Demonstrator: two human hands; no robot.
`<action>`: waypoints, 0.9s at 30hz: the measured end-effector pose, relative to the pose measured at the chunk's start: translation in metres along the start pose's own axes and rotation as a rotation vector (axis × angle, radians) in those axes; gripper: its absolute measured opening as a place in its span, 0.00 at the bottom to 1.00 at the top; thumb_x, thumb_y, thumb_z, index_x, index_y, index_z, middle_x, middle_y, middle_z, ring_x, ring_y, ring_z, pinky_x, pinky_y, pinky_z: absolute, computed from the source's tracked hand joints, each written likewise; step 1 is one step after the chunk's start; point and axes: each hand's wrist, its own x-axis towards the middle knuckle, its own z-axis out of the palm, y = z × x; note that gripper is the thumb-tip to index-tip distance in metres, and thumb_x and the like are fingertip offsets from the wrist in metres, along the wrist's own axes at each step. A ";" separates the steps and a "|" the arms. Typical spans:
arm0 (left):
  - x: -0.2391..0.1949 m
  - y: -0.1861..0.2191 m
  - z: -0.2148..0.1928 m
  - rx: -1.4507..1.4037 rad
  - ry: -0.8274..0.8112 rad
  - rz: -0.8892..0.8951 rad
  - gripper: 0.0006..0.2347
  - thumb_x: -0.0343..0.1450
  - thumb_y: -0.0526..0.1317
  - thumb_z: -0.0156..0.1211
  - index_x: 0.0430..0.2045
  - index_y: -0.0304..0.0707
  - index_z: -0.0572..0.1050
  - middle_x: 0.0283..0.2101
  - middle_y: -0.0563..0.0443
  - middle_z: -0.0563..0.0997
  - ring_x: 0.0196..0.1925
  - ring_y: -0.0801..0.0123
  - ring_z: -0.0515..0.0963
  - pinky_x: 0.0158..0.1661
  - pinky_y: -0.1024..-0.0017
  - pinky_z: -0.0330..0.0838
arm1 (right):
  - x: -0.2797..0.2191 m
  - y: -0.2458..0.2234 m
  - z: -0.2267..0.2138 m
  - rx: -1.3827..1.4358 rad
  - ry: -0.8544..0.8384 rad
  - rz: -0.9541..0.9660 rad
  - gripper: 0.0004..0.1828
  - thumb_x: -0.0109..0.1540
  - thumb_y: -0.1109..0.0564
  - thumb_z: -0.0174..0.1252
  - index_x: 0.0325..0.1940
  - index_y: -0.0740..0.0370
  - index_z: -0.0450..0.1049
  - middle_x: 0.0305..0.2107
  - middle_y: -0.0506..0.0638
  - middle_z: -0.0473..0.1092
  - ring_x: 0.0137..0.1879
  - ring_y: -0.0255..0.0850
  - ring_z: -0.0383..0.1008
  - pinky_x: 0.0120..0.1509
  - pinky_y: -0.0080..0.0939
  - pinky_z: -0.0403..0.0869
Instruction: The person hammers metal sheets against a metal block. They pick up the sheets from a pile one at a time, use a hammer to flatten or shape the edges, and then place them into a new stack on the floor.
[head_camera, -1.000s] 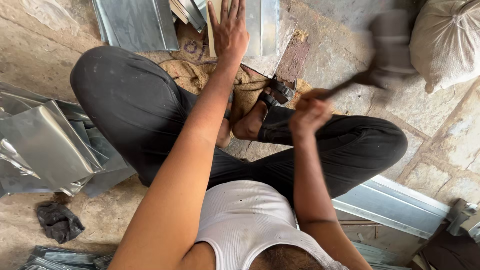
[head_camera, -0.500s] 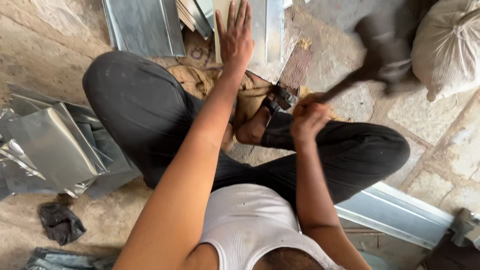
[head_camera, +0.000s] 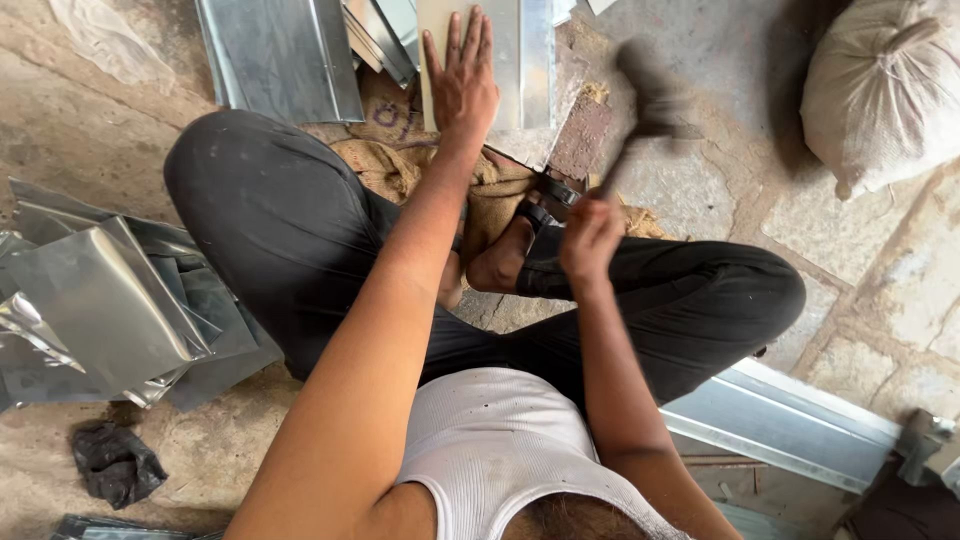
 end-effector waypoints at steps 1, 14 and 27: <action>0.000 0.002 -0.001 0.027 0.045 -0.001 0.34 0.74 0.31 0.51 0.77 0.51 0.45 0.80 0.57 0.41 0.81 0.63 0.39 0.74 0.44 0.24 | -0.005 0.011 0.003 -0.156 -0.099 0.075 0.28 0.76 0.37 0.38 0.31 0.56 0.65 0.17 0.43 0.60 0.21 0.29 0.58 0.23 0.34 0.59; -0.021 0.002 0.002 -0.020 0.002 0.035 0.35 0.73 0.35 0.56 0.77 0.48 0.48 0.80 0.54 0.44 0.81 0.59 0.42 0.74 0.42 0.27 | -0.041 0.032 0.009 -0.390 -0.232 0.197 0.23 0.77 0.43 0.44 0.47 0.65 0.71 0.22 0.54 0.68 0.25 0.39 0.67 0.29 0.44 0.68; -0.010 0.014 -0.071 -0.018 -0.268 -0.057 0.26 0.82 0.54 0.26 0.77 0.57 0.34 0.81 0.61 0.31 0.83 0.61 0.32 0.72 0.35 0.20 | -0.010 0.029 -0.024 0.327 0.043 1.088 0.24 0.71 0.35 0.45 0.33 0.54 0.62 0.17 0.42 0.57 0.16 0.29 0.51 0.18 0.32 0.53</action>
